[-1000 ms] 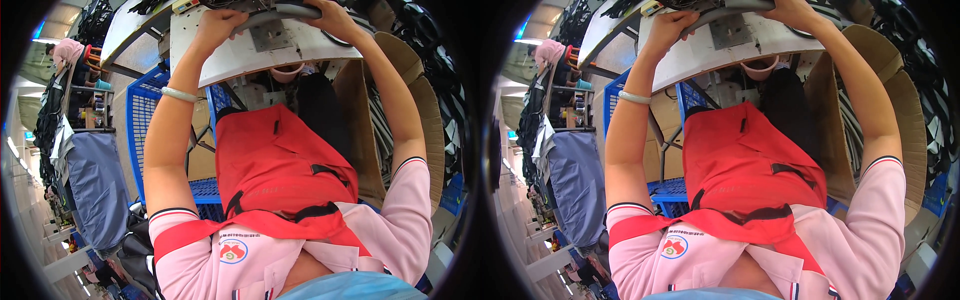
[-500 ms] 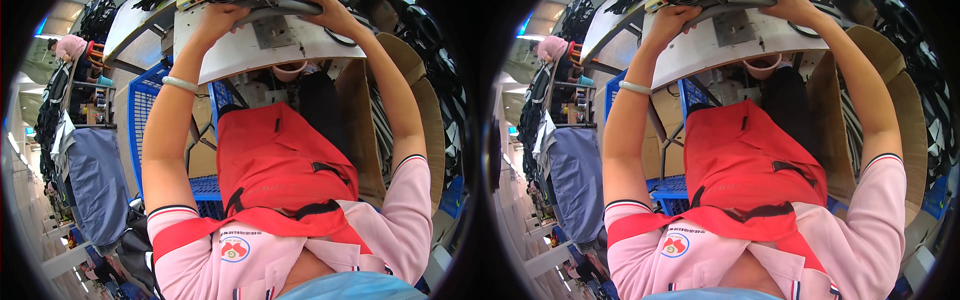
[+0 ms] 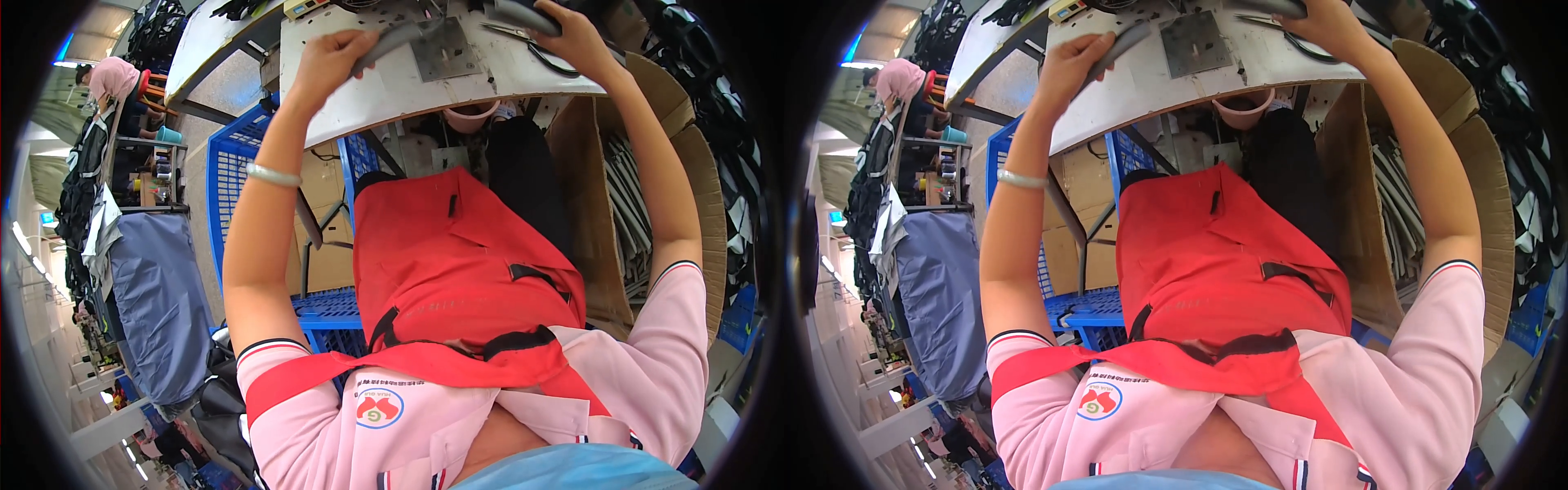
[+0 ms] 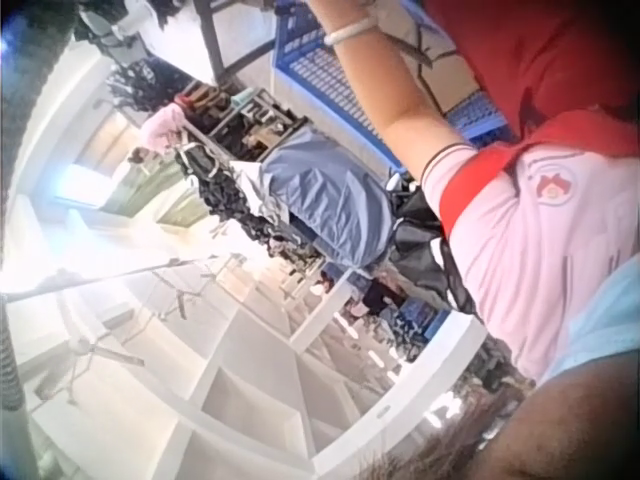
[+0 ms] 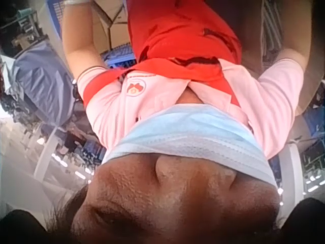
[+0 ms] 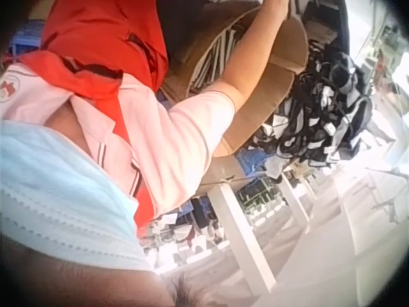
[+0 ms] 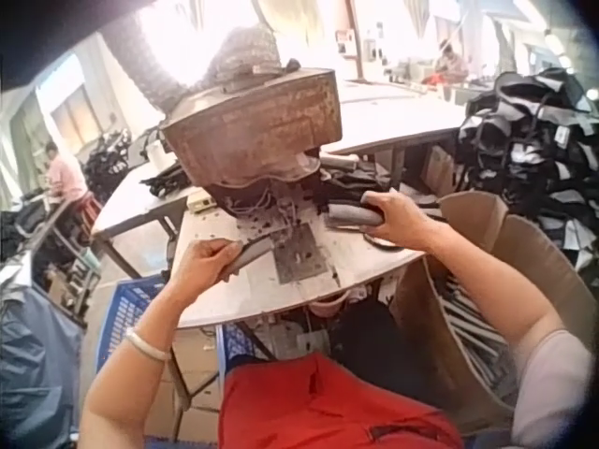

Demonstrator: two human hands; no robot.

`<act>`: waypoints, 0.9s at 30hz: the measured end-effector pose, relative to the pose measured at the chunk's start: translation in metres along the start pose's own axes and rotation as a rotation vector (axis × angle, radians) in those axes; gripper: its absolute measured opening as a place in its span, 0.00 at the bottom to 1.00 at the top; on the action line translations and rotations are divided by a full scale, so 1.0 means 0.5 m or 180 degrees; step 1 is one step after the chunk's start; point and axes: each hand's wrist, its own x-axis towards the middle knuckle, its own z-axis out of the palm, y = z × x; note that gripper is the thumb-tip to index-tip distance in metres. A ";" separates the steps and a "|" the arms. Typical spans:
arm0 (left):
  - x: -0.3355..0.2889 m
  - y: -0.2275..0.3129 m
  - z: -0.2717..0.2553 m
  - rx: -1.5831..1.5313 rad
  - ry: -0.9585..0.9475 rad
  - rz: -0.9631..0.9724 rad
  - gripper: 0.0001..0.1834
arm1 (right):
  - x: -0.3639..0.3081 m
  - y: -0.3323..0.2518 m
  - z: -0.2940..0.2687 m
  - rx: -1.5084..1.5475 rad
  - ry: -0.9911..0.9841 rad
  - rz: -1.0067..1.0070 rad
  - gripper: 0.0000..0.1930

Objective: Sewing and assembling small component pieces at a workstation in a garment factory.

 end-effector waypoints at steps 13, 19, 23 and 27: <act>-0.160 -0.012 0.101 -0.0889 -0.0680 -0.0333 0.15 | -0.254 -0.015 -0.027 -0.0044 -0.0423 0.0584 0.19; -0.195 -0.030 0.133 -0.1462 -0.0928 -0.0376 0.14 | -0.417 0.093 -0.084 0.0020 0.0033 0.1936 0.21; -0.198 -0.049 0.159 -0.1515 -0.0965 -0.0358 0.15 | -0.563 0.163 -0.079 -0.0832 -0.0674 0.2125 0.23; -0.202 -0.063 0.168 -0.1326 -0.1010 -0.0430 0.19 | -0.447 0.138 -0.091 0.0235 0.0082 0.1560 0.19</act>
